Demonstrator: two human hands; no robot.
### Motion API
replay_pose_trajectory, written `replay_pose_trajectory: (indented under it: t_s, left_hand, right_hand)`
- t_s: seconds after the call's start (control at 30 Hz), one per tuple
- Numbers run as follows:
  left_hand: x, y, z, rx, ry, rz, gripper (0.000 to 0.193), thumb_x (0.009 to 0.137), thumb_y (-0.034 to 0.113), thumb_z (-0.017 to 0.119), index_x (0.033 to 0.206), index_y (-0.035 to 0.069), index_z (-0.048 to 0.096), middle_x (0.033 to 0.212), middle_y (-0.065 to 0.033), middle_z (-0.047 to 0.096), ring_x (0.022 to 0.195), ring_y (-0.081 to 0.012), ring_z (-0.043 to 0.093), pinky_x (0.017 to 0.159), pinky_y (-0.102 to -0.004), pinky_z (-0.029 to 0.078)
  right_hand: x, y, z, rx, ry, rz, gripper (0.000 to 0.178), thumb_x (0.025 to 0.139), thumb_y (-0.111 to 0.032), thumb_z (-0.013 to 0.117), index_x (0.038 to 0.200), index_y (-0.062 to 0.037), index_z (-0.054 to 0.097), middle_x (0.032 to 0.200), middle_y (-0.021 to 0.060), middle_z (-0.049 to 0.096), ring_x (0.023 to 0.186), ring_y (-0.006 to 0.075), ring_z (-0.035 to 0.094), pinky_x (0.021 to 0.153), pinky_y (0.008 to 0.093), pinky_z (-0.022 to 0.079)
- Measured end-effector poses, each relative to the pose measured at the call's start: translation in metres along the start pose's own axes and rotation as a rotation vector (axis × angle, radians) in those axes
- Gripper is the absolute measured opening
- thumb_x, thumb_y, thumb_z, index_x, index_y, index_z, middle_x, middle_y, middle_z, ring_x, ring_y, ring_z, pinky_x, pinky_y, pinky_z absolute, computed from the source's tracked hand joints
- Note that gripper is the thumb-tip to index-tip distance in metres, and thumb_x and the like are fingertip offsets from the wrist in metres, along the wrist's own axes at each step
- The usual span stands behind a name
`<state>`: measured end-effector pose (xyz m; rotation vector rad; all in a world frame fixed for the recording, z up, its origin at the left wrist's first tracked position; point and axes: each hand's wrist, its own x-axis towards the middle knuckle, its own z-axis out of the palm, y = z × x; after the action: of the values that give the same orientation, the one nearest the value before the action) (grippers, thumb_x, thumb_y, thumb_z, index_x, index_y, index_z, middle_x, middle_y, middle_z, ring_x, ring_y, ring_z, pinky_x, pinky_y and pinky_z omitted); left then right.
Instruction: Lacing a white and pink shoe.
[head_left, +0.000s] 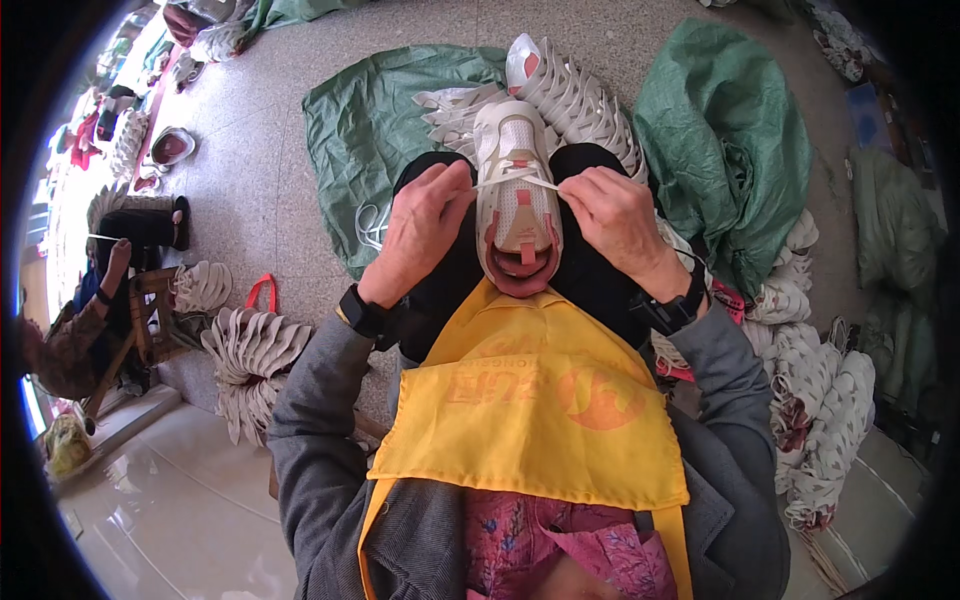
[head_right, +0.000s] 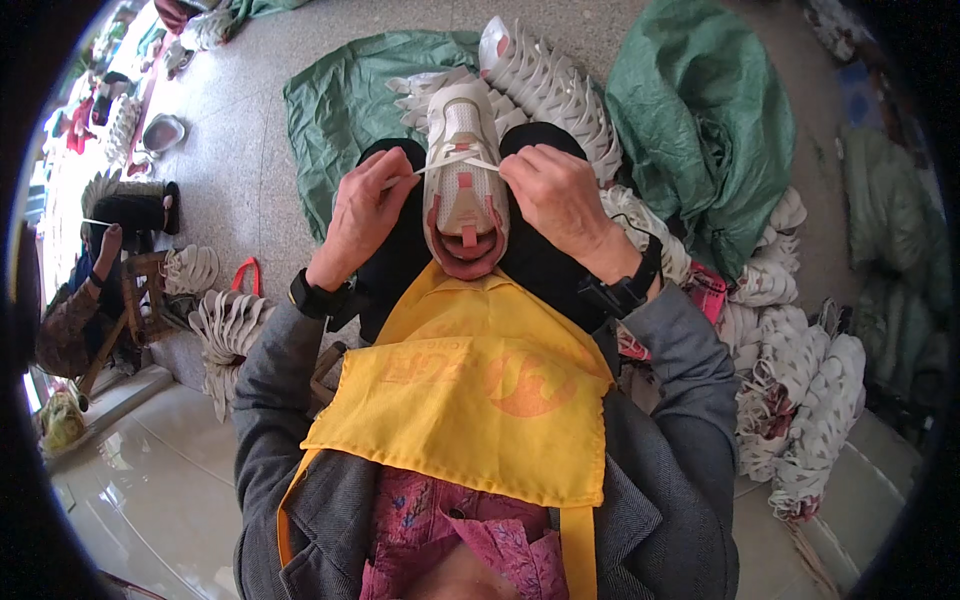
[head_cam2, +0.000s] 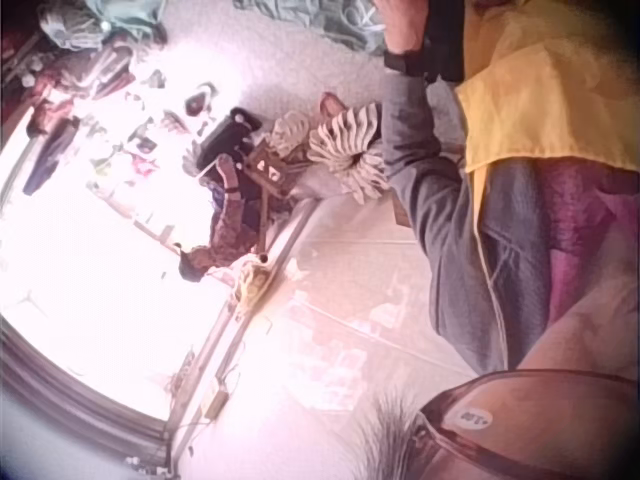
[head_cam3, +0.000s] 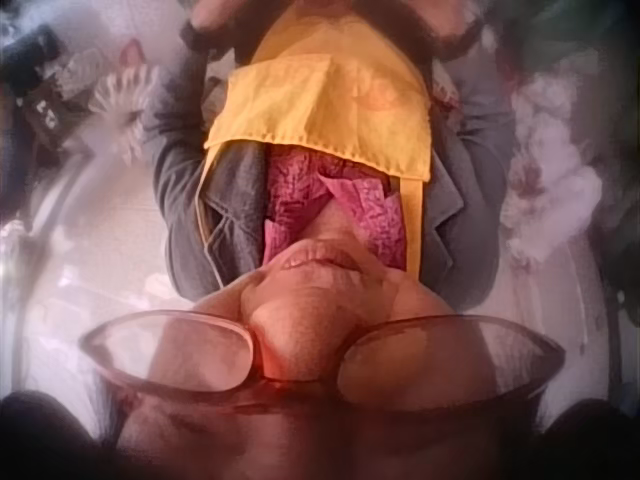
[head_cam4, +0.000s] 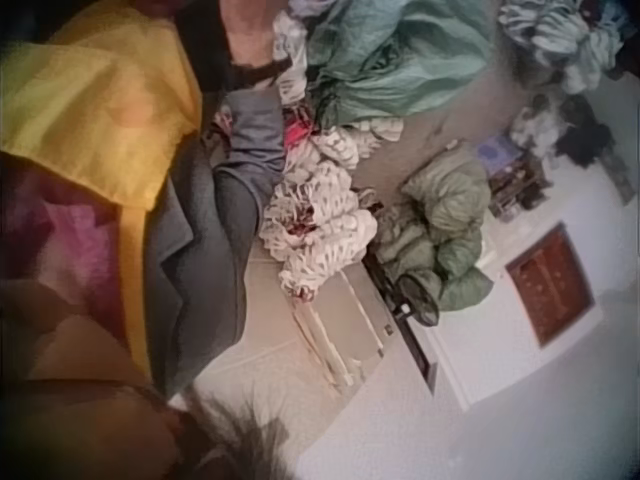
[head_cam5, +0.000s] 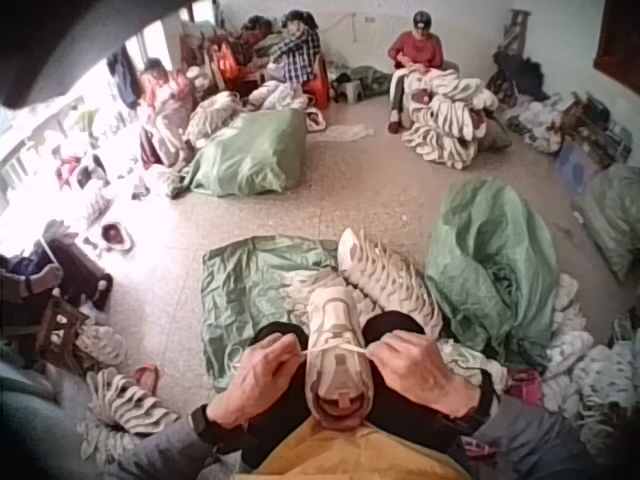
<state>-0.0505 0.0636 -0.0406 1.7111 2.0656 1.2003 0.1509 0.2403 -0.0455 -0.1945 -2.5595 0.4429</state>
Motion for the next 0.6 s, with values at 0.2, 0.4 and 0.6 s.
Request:
replay_pose_trajectory:
  t_s: [0.2, 0.4, 0.6]
  left_hand:
    - [-0.001, 0.005, -0.016, 0.207, -0.025, -0.038, 0.011, 0.090, 0.004, 0.066, 0.091, 0.001, 0.055, 0.083, -0.0156, 0.051, 0.073, -0.0399, 0.057, 0.062, -0.0450, 0.045]
    - [-0.024, -0.011, -0.041, 0.200, -0.042, -0.070, 0.013, 0.085, 0.000, 0.067, 0.088, 0.000, 0.055, 0.091, -0.0145, 0.052, 0.086, -0.0364, 0.058, 0.073, -0.0446, 0.047]
    - [-0.060, -0.026, -0.067, 0.305, -0.014, -0.239, 0.012, 0.083, -0.002, 0.067, 0.087, 0.000, 0.056, 0.094, -0.0150, 0.057, 0.091, -0.0354, 0.058, 0.076, -0.0419, 0.046]
  right_hand:
    - [-0.013, 0.012, -0.023, -0.050, 0.065, 0.119, 0.012, 0.080, -0.003, 0.074, 0.089, -0.0063, 0.066, 0.082, 0.0071, 0.064, 0.080, 0.0277, 0.065, 0.069, 0.0380, 0.053]
    - [-0.054, 0.035, -0.061, -0.101, 0.064, 0.220, 0.011, 0.079, -0.002, 0.075, 0.089, -0.0049, 0.069, 0.086, 0.0075, 0.069, 0.082, 0.0274, 0.065, 0.072, 0.0372, 0.053]
    - [-0.114, 0.074, -0.106, -0.197, 0.062, 0.474, 0.010, 0.085, -0.002, 0.072, 0.095, -0.0036, 0.071, 0.086, 0.0106, 0.068, 0.079, 0.0273, 0.065, 0.070, 0.0352, 0.051]
